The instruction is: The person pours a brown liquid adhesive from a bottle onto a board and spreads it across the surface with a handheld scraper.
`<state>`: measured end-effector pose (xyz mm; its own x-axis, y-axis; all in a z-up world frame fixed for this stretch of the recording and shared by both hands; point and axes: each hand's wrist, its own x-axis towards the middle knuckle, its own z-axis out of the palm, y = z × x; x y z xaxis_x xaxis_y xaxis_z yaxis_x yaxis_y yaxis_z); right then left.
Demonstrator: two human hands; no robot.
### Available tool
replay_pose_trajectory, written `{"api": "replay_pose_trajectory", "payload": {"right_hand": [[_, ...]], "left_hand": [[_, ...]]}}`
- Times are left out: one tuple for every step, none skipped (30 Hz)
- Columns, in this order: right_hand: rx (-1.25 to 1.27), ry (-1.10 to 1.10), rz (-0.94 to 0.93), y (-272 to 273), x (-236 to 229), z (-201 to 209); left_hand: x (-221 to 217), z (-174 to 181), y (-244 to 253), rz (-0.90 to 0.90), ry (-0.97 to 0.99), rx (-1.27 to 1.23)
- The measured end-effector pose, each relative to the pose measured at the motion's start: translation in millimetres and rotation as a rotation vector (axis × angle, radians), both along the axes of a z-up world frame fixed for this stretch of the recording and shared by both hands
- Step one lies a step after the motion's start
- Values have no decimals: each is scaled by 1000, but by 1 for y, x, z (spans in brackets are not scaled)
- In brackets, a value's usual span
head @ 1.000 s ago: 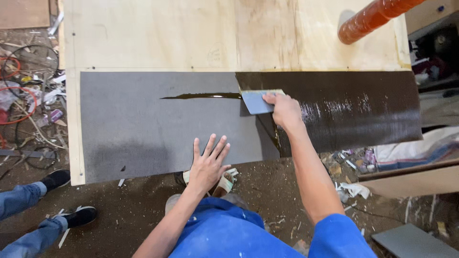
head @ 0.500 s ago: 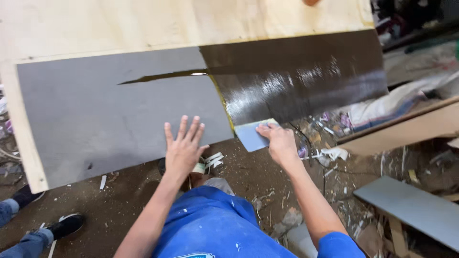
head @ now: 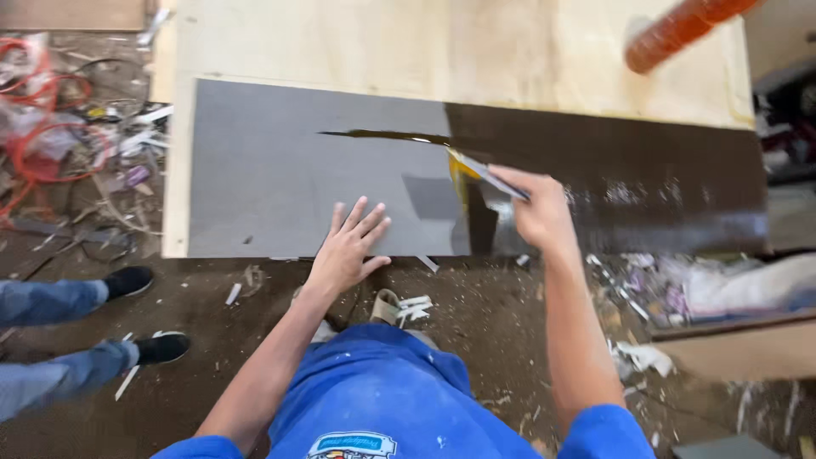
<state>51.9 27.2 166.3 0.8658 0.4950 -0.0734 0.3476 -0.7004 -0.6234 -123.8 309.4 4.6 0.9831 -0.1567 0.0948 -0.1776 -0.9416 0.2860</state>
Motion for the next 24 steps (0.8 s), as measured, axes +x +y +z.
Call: {"api": "replay_pose_trajectory", "payload": {"right_hand": [[15, -35, 3, 14, 16, -21], [30, -69, 6, 29, 32, -41], [37, -76, 15, 43, 42, -55], [-64, -114, -18, 58, 53, -68], [-166, -149, -56, 72, 62, -82], [-159, -153, -53, 84, 65, -84], [-236, -202, -50, 96, 69, -86], [-313, -250, -48, 108, 72, -88], [-309, -251, -41, 116, 73, -92], [-420, -298, -22, 124, 74, -95], [-534, -342, -8, 128, 73, -99], [-533, -341, -6, 126, 78, -104], [-491, -303, 11, 124, 83, -109], [-450, -264, 27, 121, 88, -114], [-453, -263, 30, 123, 94, -109], [-448, -255, -16, 124, 100, -105], [-445, -239, -61, 124, 101, -104], [-451, -231, -58, 120, 99, -111], [-507, -232, -40, 121, 104, -116], [-564, -233, -23, 122, 108, -121], [-564, -234, -20, 123, 114, -126], [-609, -240, -21, 123, 120, -132], [-660, -237, -25, 119, 122, -140], [-664, -230, -25, 121, 121, -138]], "left_hand": [[-6, 7, 9, 17, 17, 14], [-10, 15, 17, 34, 34, 28], [-13, 17, 22, 43, 26, 35], [-16, 18, 27, 32, 29, 44], [-19, 20, 33, 17, 36, 53], [-19, 23, 34, 21, 31, 59], [-19, 26, 33, 17, 42, 75], [-19, 29, 32, 12, 53, 91], [-18, 29, 33, 19, 53, 94], [-18, 28, 34, 7, 55, 103], [-17, 27, 33, -10, 57, 109], [-18, 26, 34, -9, 59, 110], [-18, 25, 34, -9, 57, 97], [-19, 23, 34, -9, 56, 84], [-16, 21, 36, -7, 58, 81], [-14, 19, 37, -4, 42, 84], [-17, 15, 36, -2, 33, 85], [-22, 14, 34, -2, 42, 80], [-20, 15, 35, 7, 44, 71], [-19, 16, 36, 16, 45, 62], [-17, 17, 38, 19, 45, 62], [-16, 17, 39, 27, 29, 55], [-18, 16, 37, 29, 21, 44], [-19, 16, 36, 25, 28, 41]]}}
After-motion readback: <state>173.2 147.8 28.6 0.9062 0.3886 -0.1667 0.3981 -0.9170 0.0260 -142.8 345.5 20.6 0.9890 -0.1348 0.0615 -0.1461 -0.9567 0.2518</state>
